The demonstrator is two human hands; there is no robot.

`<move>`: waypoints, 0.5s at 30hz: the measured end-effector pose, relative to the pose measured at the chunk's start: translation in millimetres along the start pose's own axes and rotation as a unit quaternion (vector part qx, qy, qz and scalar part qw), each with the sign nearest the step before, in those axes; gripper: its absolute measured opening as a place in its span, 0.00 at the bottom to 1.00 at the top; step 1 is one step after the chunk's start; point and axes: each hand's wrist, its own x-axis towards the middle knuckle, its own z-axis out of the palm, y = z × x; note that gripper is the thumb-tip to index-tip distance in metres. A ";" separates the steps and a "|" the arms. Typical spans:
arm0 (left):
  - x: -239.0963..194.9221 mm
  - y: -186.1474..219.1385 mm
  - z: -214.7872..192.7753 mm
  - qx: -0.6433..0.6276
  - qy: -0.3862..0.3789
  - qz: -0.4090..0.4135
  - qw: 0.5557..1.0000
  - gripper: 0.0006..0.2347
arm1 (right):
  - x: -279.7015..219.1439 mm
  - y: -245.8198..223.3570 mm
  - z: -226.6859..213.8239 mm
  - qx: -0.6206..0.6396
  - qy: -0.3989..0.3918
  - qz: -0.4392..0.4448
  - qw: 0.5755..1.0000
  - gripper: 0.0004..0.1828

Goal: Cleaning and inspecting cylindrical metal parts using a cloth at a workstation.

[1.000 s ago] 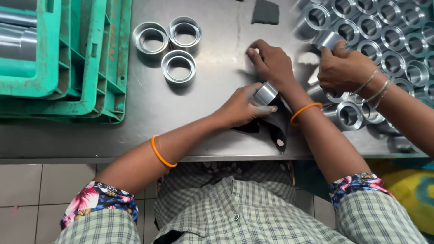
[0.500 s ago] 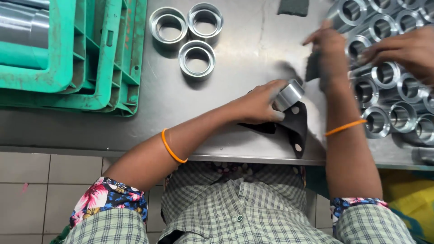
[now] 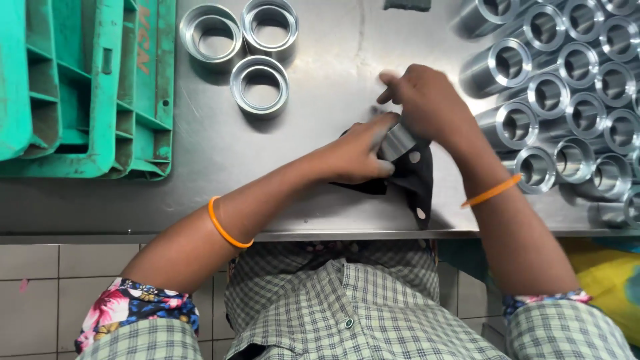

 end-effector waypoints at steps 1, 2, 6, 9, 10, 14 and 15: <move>-5.1 10.5 -3.8 -0.014 0.005 0.018 1.000 0.32 | 9.1 11.6 1.5 0.079 -0.020 0.035 0.996 0.29; -6.8 14.3 -2.9 -0.013 0.005 0.021 1.000 0.32 | 4.8 10.4 0.7 0.078 -0.017 0.035 0.996 0.29; 8.4 -33.4 12.9 0.046 -0.023 0.045 0.998 0.23 | -12.1 -18.2 0.8 0.087 -0.015 0.028 0.996 0.29; 1.3 -19.8 7.8 0.048 -0.015 0.045 0.998 0.23 | -18.1 -20.6 5.6 0.010 0.024 -0.032 0.999 0.26; -1.9 2.2 1.3 -0.009 0.015 -0.008 1.000 0.31 | -16.9 -14.5 3.9 -0.008 0.036 -0.040 0.999 0.25; -5.1 11.3 0.3 -0.013 0.008 -0.021 1.000 0.35 | -3.0 2.1 -2.1 0.157 -0.015 0.061 0.986 0.25; -5.2 10.8 -2.4 -0.014 0.001 -0.027 1.000 0.34 | -6.0 2.3 2.7 0.132 0.006 0.011 0.991 0.23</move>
